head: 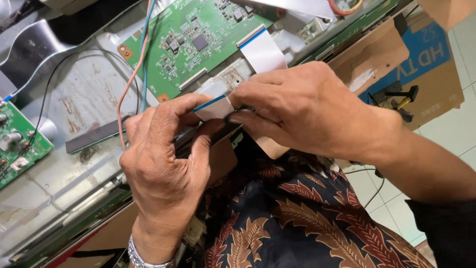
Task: The person uses a small knife to scrape a white rectangular object, then uses scissors to trim it. They peel off a blue backing and attach the object to a circuit board on a workbench.
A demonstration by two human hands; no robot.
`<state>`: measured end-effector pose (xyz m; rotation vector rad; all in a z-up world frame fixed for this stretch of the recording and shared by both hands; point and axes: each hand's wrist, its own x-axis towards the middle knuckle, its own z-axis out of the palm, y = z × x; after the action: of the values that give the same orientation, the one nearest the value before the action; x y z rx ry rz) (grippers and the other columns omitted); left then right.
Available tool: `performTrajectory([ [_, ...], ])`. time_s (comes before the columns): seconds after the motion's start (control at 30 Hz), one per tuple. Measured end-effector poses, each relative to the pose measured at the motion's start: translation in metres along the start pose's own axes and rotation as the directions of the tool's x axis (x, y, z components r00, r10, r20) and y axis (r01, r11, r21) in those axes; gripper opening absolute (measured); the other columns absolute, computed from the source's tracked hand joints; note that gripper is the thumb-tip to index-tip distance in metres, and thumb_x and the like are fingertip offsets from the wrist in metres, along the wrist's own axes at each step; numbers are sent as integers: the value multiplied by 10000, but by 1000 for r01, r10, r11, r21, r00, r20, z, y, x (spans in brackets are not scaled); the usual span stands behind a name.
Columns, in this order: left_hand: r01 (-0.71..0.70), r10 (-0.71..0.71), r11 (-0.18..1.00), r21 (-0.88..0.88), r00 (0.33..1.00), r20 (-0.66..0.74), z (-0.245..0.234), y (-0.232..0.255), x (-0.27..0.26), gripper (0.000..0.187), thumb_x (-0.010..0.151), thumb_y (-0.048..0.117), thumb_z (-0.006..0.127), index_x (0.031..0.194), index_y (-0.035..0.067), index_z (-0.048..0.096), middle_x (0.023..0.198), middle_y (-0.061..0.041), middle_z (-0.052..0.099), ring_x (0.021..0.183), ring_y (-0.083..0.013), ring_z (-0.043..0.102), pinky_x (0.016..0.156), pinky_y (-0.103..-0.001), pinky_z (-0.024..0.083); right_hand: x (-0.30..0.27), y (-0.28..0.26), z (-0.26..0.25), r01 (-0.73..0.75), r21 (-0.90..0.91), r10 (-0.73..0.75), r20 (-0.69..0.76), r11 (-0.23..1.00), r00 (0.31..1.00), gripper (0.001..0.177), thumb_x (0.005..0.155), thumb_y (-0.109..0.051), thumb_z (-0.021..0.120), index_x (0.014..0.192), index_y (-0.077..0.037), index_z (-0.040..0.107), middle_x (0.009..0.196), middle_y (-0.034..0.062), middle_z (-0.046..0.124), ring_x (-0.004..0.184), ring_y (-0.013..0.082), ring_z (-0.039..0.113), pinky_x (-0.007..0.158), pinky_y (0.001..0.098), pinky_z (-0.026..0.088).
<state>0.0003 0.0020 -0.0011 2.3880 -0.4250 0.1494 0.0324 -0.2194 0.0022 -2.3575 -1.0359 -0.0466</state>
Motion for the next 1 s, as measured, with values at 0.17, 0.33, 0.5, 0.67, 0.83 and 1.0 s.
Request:
performTrajectory([
  [0.17, -48, 49, 999, 15, 997, -61, 3, -1, -12, 383, 976, 97, 862, 1287, 58, 642, 1122, -75, 710, 1038, -276, 664, 1025, -411, 428, 5, 4, -3, -22, -38, 26, 107, 999, 994, 159, 1101, -181, 690, 1012, -84, 601, 760, 44, 544, 679, 261, 582, 538, 411, 408],
  [0.33, -124, 137, 988, 93, 981, -138, 17, -5, -23, 437, 1118, 109, 778, 1453, 1, 518, 1346, -178, 690, 1187, -348, 669, 1085, -467, 492, 4, 10, -3, 28, -45, -23, 124, 999, 992, 161, 1088, -182, 737, 1053, -57, 642, 781, 53, 597, 643, 268, 576, 520, 421, 410],
  [0.5, -126, 138, 989, 77, 975, -176, 21, -6, -25, 396, 1146, 220, 636, 1450, -4, 518, 1354, -178, 680, 1211, -345, 669, 1127, -478, 513, -2, 8, 0, 56, -178, -42, 80, 982, 996, 161, 1140, -253, 680, 1069, -109, 669, 834, 21, 588, 727, 253, 622, 506, 396, 421],
  [0.67, -185, 190, 982, 45, 968, -164, 15, -1, -16, 228, 1053, 89, 772, 1210, -26, 655, 1230, -166, 678, 1129, -357, 652, 1070, -479, 523, -5, 7, 2, 26, -174, -18, 47, 984, 999, 172, 1132, -256, 729, 1061, -112, 667, 833, 13, 585, 708, 246, 595, 515, 385, 407],
  [0.83, -191, 201, 979, 69, 961, -188, 15, 3, -11, 162, 1012, 14, 843, 1051, -74, 713, 1157, -184, 669, 1064, -336, 644, 962, -441, 554, -8, 1, -1, 50, -80, -48, 33, 995, 998, 184, 1122, -151, 771, 1031, -70, 633, 784, 37, 535, 698, 233, 552, 548, 376, 404],
  [1.0, -141, 144, 990, 29, 977, -159, 12, 6, -9, 158, 1007, -32, 847, 980, -56, 694, 1134, -160, 660, 1035, -356, 625, 916, -435, 514, -38, -23, 26, -332, 270, 398, -250, 904, 882, 119, 1035, -64, 752, 1082, 43, 729, 586, -2, 499, 477, 72, 429, 475, 171, 429],
])
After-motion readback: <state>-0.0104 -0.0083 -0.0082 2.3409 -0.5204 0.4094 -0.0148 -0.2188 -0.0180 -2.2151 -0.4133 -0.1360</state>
